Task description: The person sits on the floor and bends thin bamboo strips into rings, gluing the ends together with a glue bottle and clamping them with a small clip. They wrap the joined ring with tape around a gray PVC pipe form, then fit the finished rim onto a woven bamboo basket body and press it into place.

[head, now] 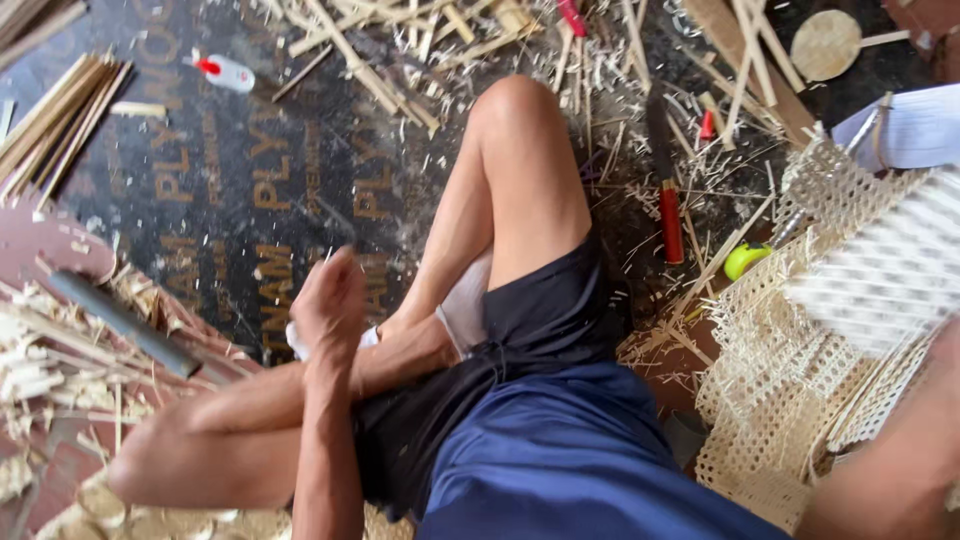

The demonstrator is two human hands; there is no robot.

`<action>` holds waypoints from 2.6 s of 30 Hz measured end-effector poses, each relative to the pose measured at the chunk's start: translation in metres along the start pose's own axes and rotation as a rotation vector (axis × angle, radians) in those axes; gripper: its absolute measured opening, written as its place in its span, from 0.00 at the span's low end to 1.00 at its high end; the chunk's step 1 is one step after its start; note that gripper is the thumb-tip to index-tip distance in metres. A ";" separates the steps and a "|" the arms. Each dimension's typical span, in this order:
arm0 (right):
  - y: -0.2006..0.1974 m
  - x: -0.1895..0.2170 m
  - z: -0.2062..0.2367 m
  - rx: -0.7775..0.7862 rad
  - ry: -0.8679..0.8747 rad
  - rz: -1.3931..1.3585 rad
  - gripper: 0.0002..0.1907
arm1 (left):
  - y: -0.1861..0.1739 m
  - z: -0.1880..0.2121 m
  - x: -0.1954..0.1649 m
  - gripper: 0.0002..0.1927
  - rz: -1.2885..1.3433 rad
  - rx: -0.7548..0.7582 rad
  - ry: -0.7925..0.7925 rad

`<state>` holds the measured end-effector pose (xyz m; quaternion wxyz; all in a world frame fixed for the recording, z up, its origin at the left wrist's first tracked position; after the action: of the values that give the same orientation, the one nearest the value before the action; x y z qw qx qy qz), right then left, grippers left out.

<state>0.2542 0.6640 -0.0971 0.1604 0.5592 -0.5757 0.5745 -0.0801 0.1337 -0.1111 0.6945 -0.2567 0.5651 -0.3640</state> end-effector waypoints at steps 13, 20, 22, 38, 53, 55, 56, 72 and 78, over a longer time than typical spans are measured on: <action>0.262 0.197 0.076 1.011 0.272 -1.041 0.10 | 0.042 -0.007 -0.061 0.15 0.071 0.113 0.374; 0.278 0.091 0.023 0.476 -0.397 -0.373 0.10 | 0.046 0.003 0.015 0.15 1.466 0.374 -0.470; 0.239 0.048 0.020 0.316 -0.399 -0.207 0.12 | 0.050 0.000 0.010 0.20 1.662 0.539 -0.406; 0.149 -0.002 0.220 0.773 -0.124 0.589 0.36 | 0.101 0.031 -0.077 0.10 1.673 1.044 -0.313; 0.169 0.206 0.143 0.723 -0.008 -0.595 0.32 | 0.094 0.041 -0.157 0.17 1.892 0.847 -0.229; 0.180 0.218 0.136 0.747 -0.053 -0.640 0.34 | 0.092 0.044 -0.156 0.19 1.858 0.801 -0.263; 0.185 0.221 0.132 0.739 -0.040 -0.676 0.35 | 0.091 0.045 -0.156 0.22 1.845 0.772 -0.271; 0.195 0.207 0.139 0.635 0.031 -0.402 0.11 | 0.095 0.065 -0.149 0.19 1.811 0.855 -0.335; 0.195 0.208 0.128 0.648 -0.137 -0.434 0.13 | 0.097 0.074 -0.145 0.19 1.779 0.861 -0.328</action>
<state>0.0842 0.4052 -0.0559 0.0546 0.7266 -0.2426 0.6405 -0.0014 0.3036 -0.0816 0.8173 0.4856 0.2691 0.1541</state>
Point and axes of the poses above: each hand's wrist, its own z-axis away from the middle knuckle, its own y-axis out of the palm, x = y × z, the point moved 1 cm from there along -z, towards the middle knuckle, and after that the axes turned 15 degrees about -y, right-handed, at the moved point
